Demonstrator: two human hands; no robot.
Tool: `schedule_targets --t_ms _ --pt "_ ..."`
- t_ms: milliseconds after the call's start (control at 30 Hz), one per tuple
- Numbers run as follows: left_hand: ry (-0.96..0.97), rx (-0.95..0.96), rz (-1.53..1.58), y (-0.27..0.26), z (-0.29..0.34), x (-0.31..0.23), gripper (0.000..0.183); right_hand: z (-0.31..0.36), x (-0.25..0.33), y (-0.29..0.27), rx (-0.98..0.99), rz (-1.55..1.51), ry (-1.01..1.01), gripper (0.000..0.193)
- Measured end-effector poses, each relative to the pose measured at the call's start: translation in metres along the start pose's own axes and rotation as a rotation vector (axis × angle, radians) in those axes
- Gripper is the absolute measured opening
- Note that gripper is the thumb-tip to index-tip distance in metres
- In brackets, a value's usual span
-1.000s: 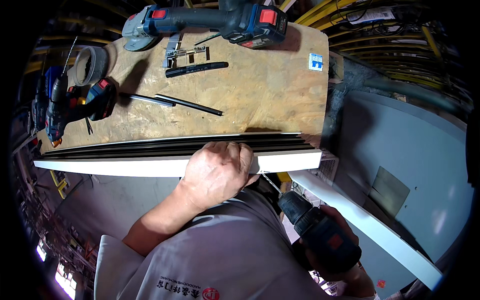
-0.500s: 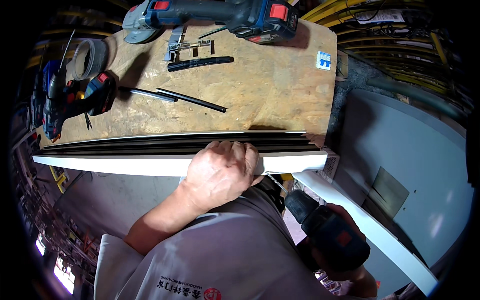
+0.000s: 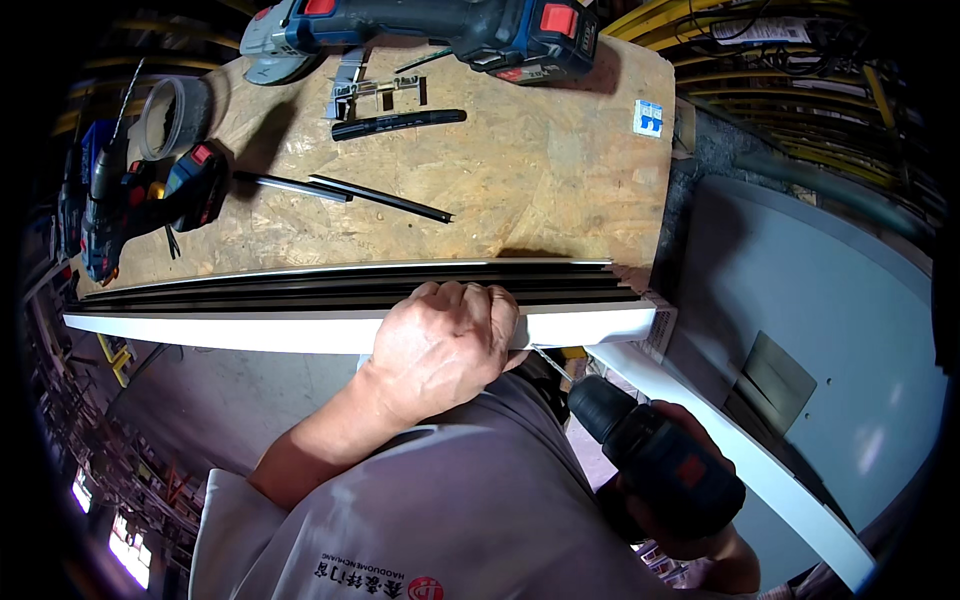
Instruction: The person attaches strips to a metal frame using a power drill and screws. They use a tape measure to check a length and handle screws from a bin.
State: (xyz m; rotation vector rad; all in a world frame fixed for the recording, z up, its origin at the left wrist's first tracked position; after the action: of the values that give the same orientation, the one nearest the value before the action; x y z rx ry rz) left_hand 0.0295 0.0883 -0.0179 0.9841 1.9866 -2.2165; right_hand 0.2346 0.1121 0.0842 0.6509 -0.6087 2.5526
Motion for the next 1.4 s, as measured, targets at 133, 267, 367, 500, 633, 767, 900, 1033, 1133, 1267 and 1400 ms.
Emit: schedule_targets --t_ms 133,267,367,500,633,767,900,1033,1133,1267,1400 --pt "0.004 -0.02 0.001 -0.001 0.001 0.0 0.063 -0.003 0.0 -0.002 0.029 -0.069 0.03 0.075" --pt "0.005 -0.01 -0.003 -0.001 -0.001 0.0 0.053 -0.004 0.004 -0.002 0.04 -0.019 0.004 0.082" --pt "-0.002 -0.013 -0.007 -0.001 0.0 -0.001 0.053 -0.005 0.011 -0.002 0.055 0.072 -0.06 0.087" --pt "0.0 -0.003 0.011 0.0 -0.001 0.0 0.054 -0.007 0.013 -0.002 0.059 0.052 -0.049 0.086" --pt "0.014 -0.011 -0.001 0.0 0.0 -0.001 0.056 -0.008 0.015 -0.003 0.076 0.047 -0.028 0.085" --pt "0.013 -0.012 -0.005 0.0 0.0 -0.001 0.056 -0.009 0.018 -0.003 0.084 0.023 -0.032 0.084" --pt "-0.01 -0.007 0.009 0.002 0.001 0.0 0.059 -0.009 0.018 -0.001 0.097 -0.028 0.001 0.083" --pt "-0.01 -0.007 0.002 0.002 0.001 0.001 0.059 -0.007 0.015 0.0 0.161 -0.093 0.023 0.086" --pt "-0.01 -0.004 -0.001 0.003 0.001 0.0 0.059 -0.009 0.017 -0.002 0.147 -0.088 0.028 0.084" --pt "0.016 -0.016 -0.026 0.001 -0.002 -0.002 0.052 -0.011 0.026 -0.005 0.091 -0.031 0.021 0.078" --pt "0.023 -0.02 -0.015 -0.001 -0.003 -0.002 0.05 -0.01 0.028 -0.003 0.154 0.055 -0.001 0.087"
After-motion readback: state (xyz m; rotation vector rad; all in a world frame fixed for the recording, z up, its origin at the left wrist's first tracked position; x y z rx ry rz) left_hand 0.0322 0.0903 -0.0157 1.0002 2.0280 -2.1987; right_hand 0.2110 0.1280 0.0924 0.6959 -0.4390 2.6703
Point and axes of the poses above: each hand's wrist, its own z-axis away from the middle knuckle, its own y-axis out of the palm, x = y × z, the point moved 10 cm from there along -z, towards the middle knuckle, and after that the axes turned 12 degrees about y, right-handed, at the moved point
